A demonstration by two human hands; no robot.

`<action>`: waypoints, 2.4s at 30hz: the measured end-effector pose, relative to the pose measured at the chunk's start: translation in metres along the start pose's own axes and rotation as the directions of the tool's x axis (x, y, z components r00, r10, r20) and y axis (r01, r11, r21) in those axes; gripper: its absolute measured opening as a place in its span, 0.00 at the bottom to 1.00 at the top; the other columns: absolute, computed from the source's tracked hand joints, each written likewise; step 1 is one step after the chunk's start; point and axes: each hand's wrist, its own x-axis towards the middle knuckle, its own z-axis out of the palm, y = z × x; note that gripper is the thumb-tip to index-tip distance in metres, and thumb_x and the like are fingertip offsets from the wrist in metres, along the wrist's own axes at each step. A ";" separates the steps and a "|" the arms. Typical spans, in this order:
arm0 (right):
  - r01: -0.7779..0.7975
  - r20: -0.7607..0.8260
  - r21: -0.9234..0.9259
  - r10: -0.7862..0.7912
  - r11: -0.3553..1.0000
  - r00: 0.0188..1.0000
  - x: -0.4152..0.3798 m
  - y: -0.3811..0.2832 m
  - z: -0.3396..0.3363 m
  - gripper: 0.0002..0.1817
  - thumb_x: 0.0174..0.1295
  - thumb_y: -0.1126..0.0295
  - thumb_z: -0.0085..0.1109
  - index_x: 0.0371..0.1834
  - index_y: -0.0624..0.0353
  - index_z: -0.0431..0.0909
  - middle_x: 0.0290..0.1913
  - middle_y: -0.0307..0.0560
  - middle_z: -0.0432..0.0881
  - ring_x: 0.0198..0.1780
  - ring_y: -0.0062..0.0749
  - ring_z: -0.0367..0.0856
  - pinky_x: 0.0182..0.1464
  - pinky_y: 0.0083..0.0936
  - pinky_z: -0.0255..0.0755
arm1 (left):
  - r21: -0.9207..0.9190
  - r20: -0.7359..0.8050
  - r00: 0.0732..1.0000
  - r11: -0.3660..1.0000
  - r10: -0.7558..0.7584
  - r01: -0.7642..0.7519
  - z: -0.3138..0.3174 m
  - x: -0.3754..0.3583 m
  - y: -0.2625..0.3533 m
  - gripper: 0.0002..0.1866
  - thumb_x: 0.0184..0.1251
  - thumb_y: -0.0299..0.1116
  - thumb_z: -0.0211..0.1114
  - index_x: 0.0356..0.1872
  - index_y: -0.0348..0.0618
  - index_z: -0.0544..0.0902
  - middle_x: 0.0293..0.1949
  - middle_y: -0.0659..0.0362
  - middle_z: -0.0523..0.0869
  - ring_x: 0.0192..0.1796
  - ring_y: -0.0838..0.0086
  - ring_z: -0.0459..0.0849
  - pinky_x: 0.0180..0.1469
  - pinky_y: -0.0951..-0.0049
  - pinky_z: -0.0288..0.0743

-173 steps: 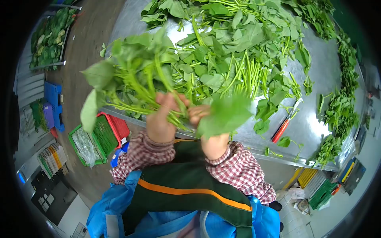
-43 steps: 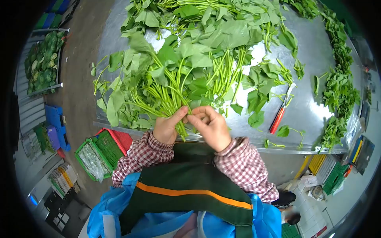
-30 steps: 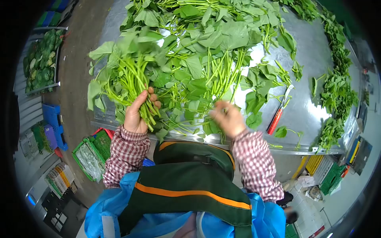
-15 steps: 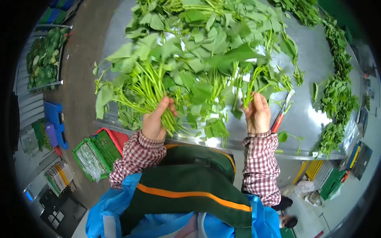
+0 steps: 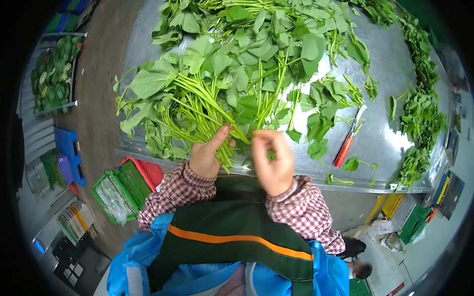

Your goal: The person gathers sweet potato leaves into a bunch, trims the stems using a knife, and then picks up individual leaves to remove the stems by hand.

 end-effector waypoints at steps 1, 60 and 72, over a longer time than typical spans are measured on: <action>-0.256 0.026 0.124 0.255 0.959 0.967 0.008 0.008 -0.005 0.09 0.60 0.72 0.54 0.42 0.62 0.73 0.41 0.41 0.75 0.39 0.20 0.73 0.37 0.19 0.70 | -0.084 -0.001 0.996 0.993 -0.084 0.084 -0.001 -0.001 0.006 0.11 0.60 0.27 0.61 0.43 0.37 0.75 0.39 0.59 0.80 0.39 0.75 0.77 0.39 0.75 0.72; 0.236 -0.595 -0.013 -0.197 0.972 0.779 0.062 -0.028 -0.070 0.15 0.66 0.66 0.46 0.48 0.65 0.73 0.27 0.41 0.75 0.21 0.16 0.68 0.21 0.13 0.61 | -0.215 -0.350 0.923 0.946 0.158 -0.244 -0.032 0.002 0.044 0.16 0.61 0.28 0.60 0.49 0.39 0.69 0.36 0.57 0.78 0.35 0.74 0.77 0.36 0.72 0.74; 0.385 0.120 -0.143 -0.370 0.912 0.921 -0.001 0.004 0.038 0.15 0.57 0.80 0.52 0.49 0.66 0.73 0.38 0.54 0.79 0.36 0.41 0.78 0.38 0.28 0.71 | -0.165 -0.072 0.996 0.986 -0.046 0.034 -0.014 -0.008 -0.008 0.11 0.61 0.25 0.58 0.45 0.36 0.76 0.42 0.57 0.80 0.44 0.74 0.78 0.48 0.74 0.71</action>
